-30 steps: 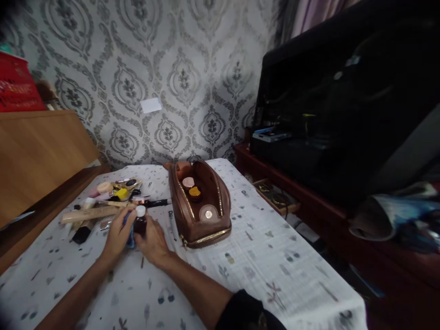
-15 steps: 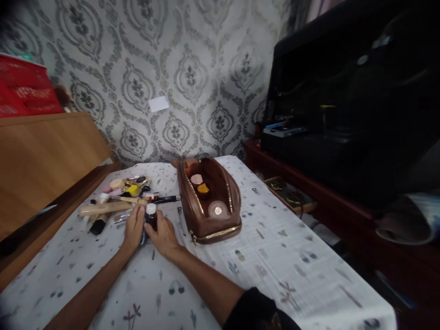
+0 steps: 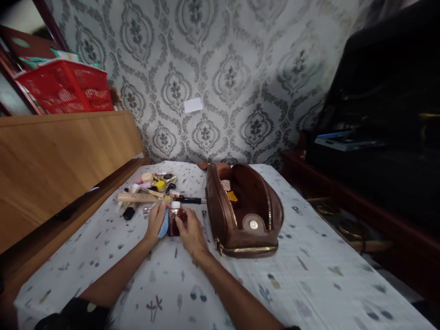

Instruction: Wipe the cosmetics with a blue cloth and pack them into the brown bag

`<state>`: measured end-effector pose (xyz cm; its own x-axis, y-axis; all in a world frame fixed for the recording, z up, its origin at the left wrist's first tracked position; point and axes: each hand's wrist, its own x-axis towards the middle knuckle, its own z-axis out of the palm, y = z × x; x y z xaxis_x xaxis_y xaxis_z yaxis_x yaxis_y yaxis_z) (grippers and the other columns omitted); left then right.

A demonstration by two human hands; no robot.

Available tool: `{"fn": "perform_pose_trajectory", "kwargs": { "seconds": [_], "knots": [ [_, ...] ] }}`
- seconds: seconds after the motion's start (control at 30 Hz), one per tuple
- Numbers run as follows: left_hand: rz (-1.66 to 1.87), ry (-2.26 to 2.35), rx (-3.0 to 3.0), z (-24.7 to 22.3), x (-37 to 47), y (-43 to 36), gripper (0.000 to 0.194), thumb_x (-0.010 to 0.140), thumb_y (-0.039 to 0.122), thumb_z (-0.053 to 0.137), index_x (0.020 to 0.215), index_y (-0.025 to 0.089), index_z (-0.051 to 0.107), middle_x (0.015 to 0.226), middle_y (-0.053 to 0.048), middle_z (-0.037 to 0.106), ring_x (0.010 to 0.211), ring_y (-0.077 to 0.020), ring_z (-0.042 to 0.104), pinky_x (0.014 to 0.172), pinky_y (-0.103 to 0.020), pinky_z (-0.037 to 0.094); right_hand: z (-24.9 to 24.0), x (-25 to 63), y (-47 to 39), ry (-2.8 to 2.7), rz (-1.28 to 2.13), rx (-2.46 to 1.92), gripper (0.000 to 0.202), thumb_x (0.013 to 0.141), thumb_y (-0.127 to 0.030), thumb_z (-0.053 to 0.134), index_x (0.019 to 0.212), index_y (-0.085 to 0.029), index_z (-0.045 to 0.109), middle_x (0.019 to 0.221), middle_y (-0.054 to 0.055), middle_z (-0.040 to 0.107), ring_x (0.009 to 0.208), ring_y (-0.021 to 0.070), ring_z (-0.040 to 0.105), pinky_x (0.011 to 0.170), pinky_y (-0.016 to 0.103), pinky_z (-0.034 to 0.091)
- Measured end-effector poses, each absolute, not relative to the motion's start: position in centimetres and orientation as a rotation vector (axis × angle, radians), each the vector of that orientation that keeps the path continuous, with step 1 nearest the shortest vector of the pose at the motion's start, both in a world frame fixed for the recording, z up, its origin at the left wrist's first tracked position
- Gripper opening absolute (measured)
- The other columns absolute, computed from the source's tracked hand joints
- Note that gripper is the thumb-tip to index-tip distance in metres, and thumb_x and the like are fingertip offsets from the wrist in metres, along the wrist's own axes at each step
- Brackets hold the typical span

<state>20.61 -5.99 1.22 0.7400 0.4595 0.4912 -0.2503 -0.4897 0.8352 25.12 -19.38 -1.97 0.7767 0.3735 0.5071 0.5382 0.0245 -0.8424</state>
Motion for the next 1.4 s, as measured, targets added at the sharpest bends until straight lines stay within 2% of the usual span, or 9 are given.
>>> {"fn": "perform_pose_trajectory", "kwargs": {
  "seconds": [0.13, 0.33, 0.67, 0.83, 1.13, 1.4],
  "knots": [
    [0.809, 0.118, 1.889, 1.0, 20.5, -6.3, 0.050, 0.094, 0.065, 0.037, 0.082, 0.019, 0.053, 0.074, 0.000, 0.054, 0.072, -0.0156, 0.053, 0.073, -0.027, 0.043, -1.4, 24.8, -19.4, -0.731, -0.034, -1.558, 0.036, 0.088, -0.044, 0.056, 0.115, -0.020, 0.059, 0.107, 0.010, 0.070, 0.098, 0.0249, 0.065, 0.088, 0.040, 0.051],
    [0.749, 0.046, 1.883, 0.9, 20.2, -7.1, 0.049, 0.095, 0.065, 0.034, 0.091, 0.020, 0.053, 0.085, -0.002, 0.056, 0.085, -0.0174, 0.054, 0.082, -0.030, 0.044, -0.6, 24.4, -19.4, -0.709, 0.088, -1.556, 0.041, 0.082, -0.047, 0.064, 0.111, -0.018, 0.060, 0.092, 0.006, 0.069, 0.081, 0.0225, 0.063, 0.072, 0.035, 0.051],
    [0.712, 0.042, 1.856, 0.7, 20.2, -7.0, 0.052, 0.096, 0.065, 0.031, 0.097, 0.019, 0.056, 0.090, -0.004, 0.058, 0.091, -0.0193, 0.055, 0.087, -0.033, 0.043, -0.3, 24.5, -19.3, -0.725, 0.095, -1.516, 0.039, 0.079, -0.042, 0.067, 0.111, -0.020, 0.061, 0.103, 0.008, 0.070, 0.093, 0.0248, 0.065, 0.080, 0.038, 0.052],
    [0.695, 0.072, 1.817, 0.7, 20.3, -7.0, 0.054, 0.094, 0.067, 0.032, 0.097, 0.019, 0.056, 0.093, -0.005, 0.058, 0.093, -0.0196, 0.056, 0.090, -0.034, 0.044, -0.6, 24.6, -19.2, -0.688, 0.014, -1.535, 0.039, 0.075, -0.041, 0.071, 0.107, -0.019, 0.065, 0.103, 0.009, 0.069, 0.092, 0.0260, 0.064, 0.075, 0.038, 0.053],
    [0.597, 0.026, 1.848, 0.8, 20.4, -6.3, 0.058, 0.093, 0.069, 0.034, 0.095, 0.018, 0.060, 0.091, -0.005, 0.063, 0.090, -0.0212, 0.058, 0.088, -0.035, 0.045, -0.2, 24.4, -19.1, -0.597, 0.105, -1.357, 0.044, 0.072, -0.042, 0.075, 0.108, -0.021, 0.060, 0.111, 0.010, 0.068, 0.100, 0.0254, 0.064, 0.078, 0.036, 0.054],
    [0.556, 0.014, 1.884, 0.1, 20.9, -5.4, 0.055, 0.093, 0.066, 0.039, 0.094, 0.016, 0.063, 0.087, -0.005, 0.066, 0.087, -0.0212, 0.059, 0.085, -0.034, 0.047, -0.7, 25.0, -18.9, -0.569, 0.202, -1.225, 0.052, 0.069, -0.044, 0.078, 0.109, -0.023, 0.054, 0.117, 0.011, 0.067, 0.107, 0.0266, 0.064, 0.088, 0.041, 0.052]
  ]
}}
